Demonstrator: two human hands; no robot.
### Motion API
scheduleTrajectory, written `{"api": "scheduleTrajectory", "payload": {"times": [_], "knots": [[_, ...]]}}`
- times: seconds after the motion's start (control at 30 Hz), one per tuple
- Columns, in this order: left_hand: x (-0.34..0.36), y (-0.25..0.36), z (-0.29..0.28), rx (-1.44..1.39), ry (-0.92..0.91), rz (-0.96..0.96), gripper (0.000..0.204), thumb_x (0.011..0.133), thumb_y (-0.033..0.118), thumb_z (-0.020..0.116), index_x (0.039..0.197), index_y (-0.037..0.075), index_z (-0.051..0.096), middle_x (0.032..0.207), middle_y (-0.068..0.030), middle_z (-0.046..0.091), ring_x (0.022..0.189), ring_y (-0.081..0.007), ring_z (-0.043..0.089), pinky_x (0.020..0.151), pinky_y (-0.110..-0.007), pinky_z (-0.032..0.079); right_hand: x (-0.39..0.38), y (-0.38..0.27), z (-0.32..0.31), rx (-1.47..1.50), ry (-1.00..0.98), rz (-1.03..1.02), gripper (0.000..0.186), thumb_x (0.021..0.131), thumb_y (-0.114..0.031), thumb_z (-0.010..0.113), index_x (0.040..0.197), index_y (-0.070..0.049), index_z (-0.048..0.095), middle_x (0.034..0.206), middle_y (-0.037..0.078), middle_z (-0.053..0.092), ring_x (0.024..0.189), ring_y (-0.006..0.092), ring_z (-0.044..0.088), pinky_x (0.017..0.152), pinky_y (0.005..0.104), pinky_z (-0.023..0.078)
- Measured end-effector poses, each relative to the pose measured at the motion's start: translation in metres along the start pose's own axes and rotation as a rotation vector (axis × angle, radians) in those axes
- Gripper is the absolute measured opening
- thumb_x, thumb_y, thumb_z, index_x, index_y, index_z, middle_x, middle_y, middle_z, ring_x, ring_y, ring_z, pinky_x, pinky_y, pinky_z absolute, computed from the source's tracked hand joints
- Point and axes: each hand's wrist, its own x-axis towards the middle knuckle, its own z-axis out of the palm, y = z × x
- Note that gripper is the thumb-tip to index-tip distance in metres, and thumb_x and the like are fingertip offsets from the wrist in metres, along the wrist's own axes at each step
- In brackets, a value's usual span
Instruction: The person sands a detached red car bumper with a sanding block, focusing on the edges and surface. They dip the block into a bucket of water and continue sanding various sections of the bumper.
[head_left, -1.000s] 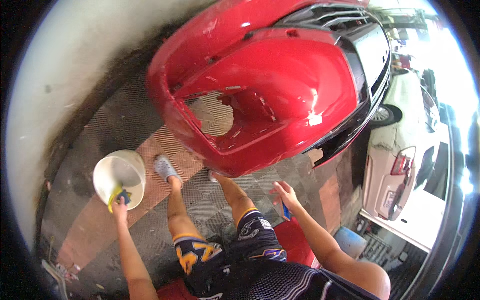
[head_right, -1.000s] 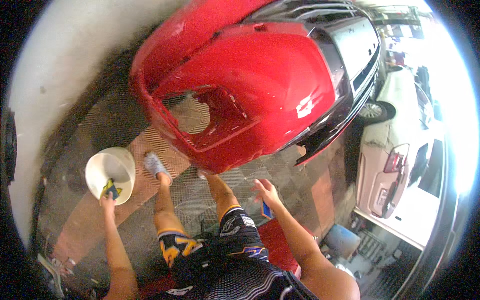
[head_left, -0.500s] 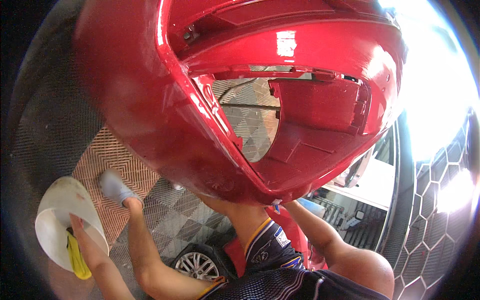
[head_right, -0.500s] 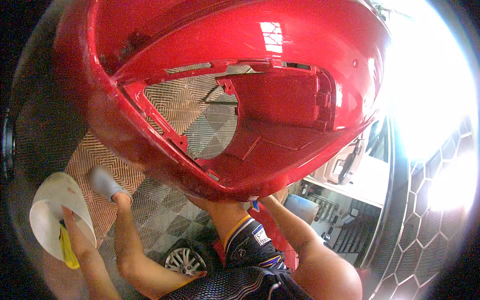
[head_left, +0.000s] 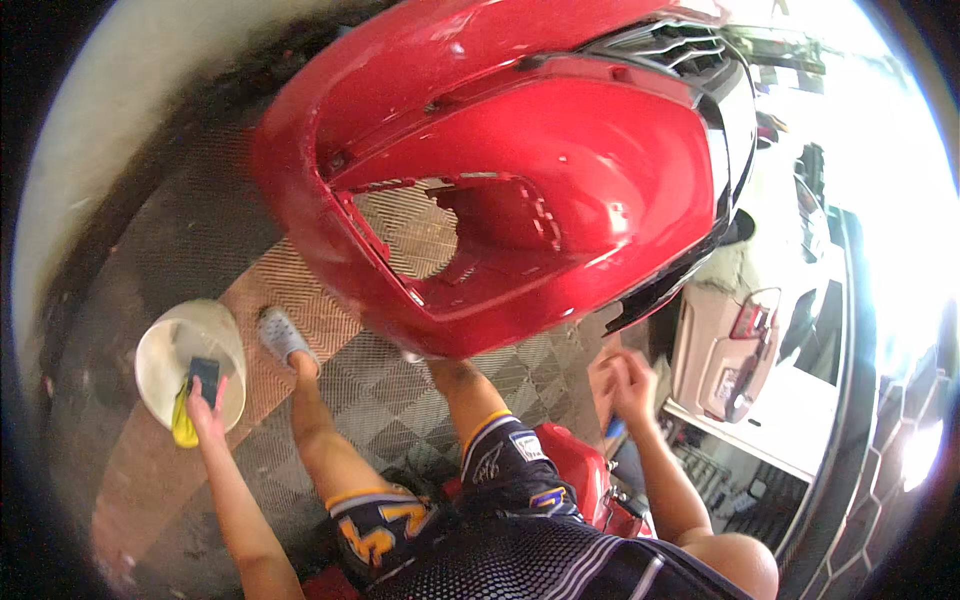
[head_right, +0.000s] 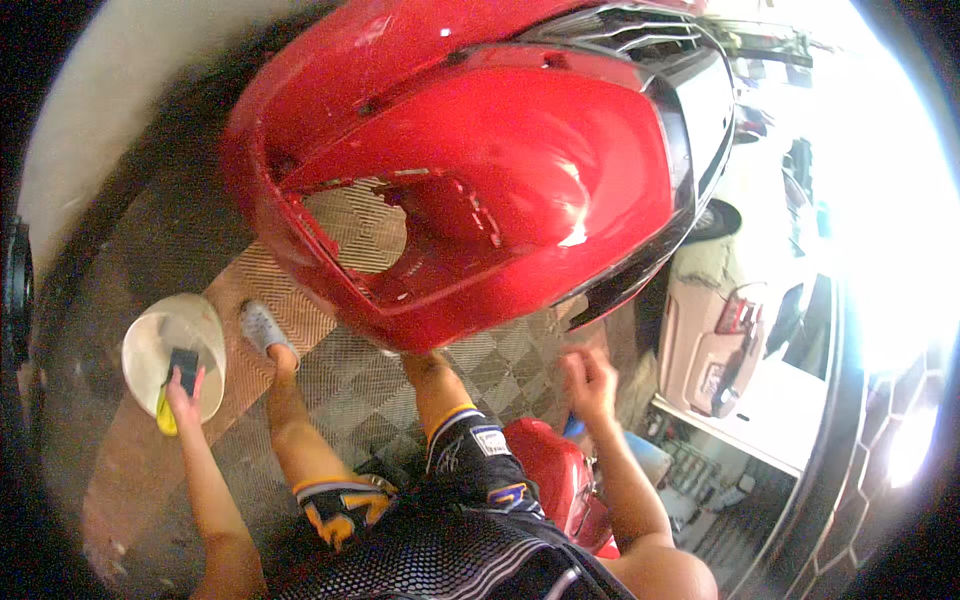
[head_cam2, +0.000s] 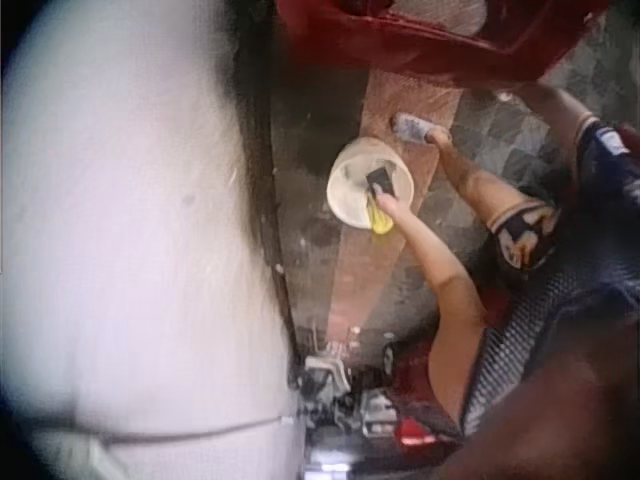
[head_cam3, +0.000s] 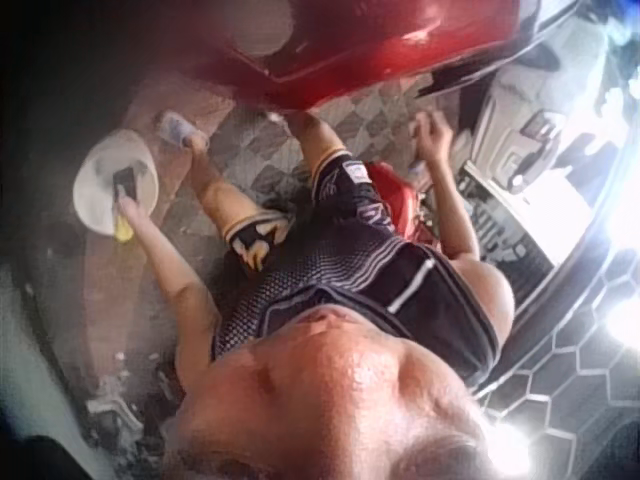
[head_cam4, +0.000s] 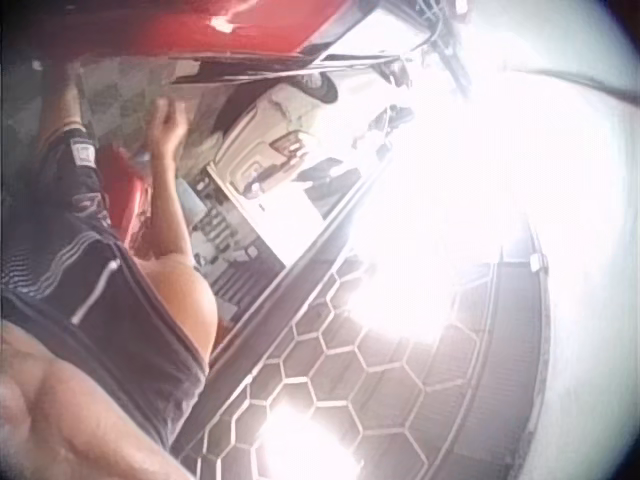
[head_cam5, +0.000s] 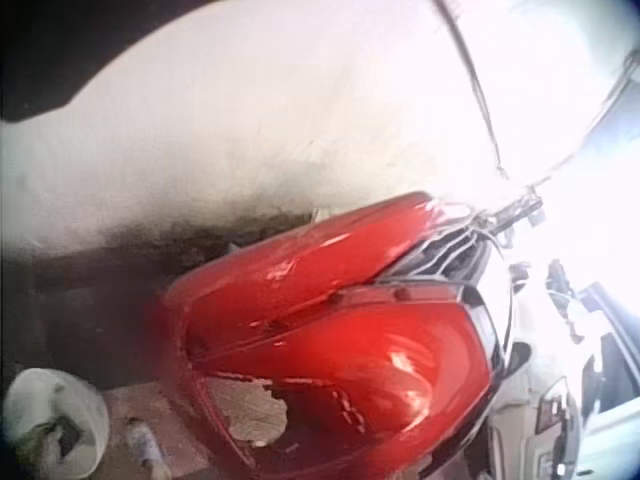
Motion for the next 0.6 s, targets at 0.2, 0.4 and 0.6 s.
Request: {"api": "scheduleTrajectory", "payload": {"times": [0.2,0.4,0.6], "knots": [[-0.203,0.055,0.164,-0.101,-0.244,0.311,0.037,0.101,0.013,0.064,0.134,-0.003,0.059,0.13,-0.0141,0.066,0.121,-0.0283,0.064,0.109,-0.051,0.053,0.189,0.025,-0.177,0.105,0.403,-0.318,0.04,0.103,-0.025,0.066,0.136,-0.005,0.058,0.109,0.008,0.064,0.077,0.011,0.06,0.064,0.0254,0.049],[-0.339,-0.008,0.375,-0.243,-0.414,0.531,0.023,0.098,0.007,0.064,0.115,-0.008,0.065,0.118,-0.0154,0.068,0.113,-0.0278,0.065,0.106,-0.054,0.056,0.378,-0.02,-0.246,-0.31,0.466,-0.468,0.088,0.09,-0.068,0.066,0.148,-0.005,0.05,0.136,0.026,0.054,0.123,0.0417,0.056,0.105,0.0497,0.044],[-0.414,-0.097,0.574,0.334,-0.164,0.881,0.049,0.104,0.025,0.057,0.137,-0.012,0.054,0.121,-0.0223,0.067,0.111,-0.0351,0.066,0.097,-0.044,0.056,0.462,-0.003,-0.254,-0.539,0.295,-0.337,0.109,0.081,-0.088,0.054,0.151,-0.005,0.05,0.139,0.037,0.047,0.13,0.0487,0.051,0.108,0.0511,0.044]]}}
